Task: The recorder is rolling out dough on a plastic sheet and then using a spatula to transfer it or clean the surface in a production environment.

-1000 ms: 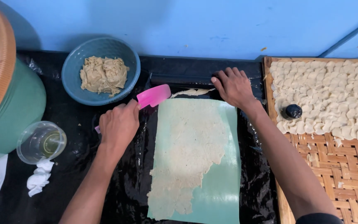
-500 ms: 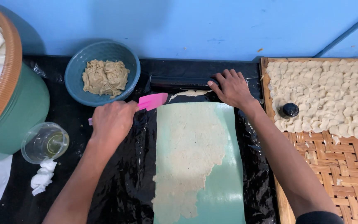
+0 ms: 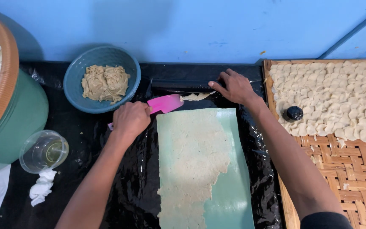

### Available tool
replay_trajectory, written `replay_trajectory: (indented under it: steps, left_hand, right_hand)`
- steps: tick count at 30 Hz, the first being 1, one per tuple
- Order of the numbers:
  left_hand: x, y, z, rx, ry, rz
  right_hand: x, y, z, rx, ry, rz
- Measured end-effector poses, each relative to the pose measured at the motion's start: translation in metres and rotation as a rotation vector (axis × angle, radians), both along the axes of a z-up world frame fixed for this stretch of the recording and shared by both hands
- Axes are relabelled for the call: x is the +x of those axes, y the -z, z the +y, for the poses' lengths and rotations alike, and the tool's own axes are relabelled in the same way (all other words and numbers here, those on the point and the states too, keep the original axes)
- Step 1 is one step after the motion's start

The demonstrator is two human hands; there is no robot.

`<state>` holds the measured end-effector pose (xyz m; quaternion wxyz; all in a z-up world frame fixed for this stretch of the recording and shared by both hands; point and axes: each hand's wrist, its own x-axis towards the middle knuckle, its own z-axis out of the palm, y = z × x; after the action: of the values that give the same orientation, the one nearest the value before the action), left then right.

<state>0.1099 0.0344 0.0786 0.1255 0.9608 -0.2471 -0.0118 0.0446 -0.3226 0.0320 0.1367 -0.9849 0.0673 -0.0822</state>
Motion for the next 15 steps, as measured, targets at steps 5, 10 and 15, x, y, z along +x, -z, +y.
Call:
replay_trajectory:
  steps: [5,10,15]
  left_hand:
    - [0.005,0.017,-0.028,-0.027,0.057,0.015]
    - [0.003,0.017,-0.053,-0.063,0.095,0.038]
    - [0.003,0.028,-0.051,-0.125,0.138,0.04]
  right_hand:
    - [0.012,-0.008,0.005,0.156,0.052,-0.004]
    - [0.03,0.011,-0.001,0.205,0.049,-0.021]
    - [0.026,0.01,0.003,0.213,-0.016,-0.17]
